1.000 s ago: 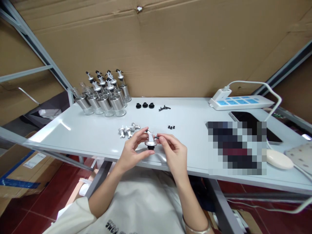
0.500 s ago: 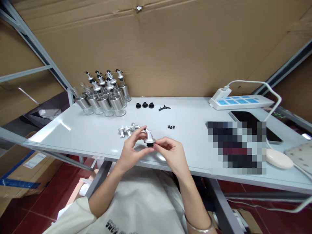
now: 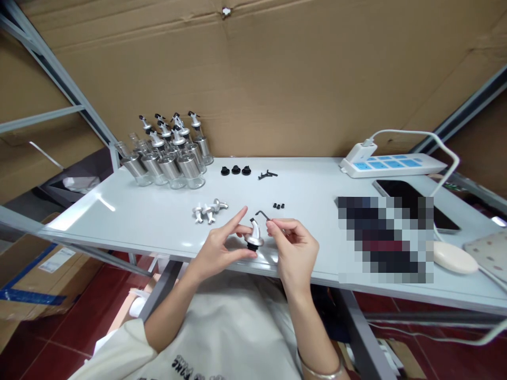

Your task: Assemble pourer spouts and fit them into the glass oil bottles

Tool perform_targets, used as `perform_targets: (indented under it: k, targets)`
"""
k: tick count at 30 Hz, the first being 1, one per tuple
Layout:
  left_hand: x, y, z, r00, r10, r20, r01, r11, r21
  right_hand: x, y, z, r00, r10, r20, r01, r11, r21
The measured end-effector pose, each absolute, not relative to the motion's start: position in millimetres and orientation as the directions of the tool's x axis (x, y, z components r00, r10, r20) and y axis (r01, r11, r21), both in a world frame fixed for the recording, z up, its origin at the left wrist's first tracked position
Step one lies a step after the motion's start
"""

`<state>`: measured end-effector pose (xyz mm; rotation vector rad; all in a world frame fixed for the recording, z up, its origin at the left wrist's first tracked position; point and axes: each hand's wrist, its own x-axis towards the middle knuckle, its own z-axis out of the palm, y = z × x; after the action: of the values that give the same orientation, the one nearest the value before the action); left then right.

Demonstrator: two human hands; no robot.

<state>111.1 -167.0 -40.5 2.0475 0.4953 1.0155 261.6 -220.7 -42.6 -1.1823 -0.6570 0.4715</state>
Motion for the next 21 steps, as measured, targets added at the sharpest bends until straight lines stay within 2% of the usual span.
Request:
perform_targets:
  k: [10, 21]
  targets:
    - [110.2, -168.4, -38.3, 0.629, 0.63, 0.455, 0.053, -0.62, 0.783, 259.7, -222.8, -41.8, 0.637, 0.702, 0.318, 0.088, 0.344, -0.935]
    - [111.9, -167.5, -39.9, 0.588, 0.625, 0.513, 0.021, -0.646, 0.763, 255.7, -223.8, -39.3, 0.629, 0.655, 0.418, 0.154, 0.422, -0.893]
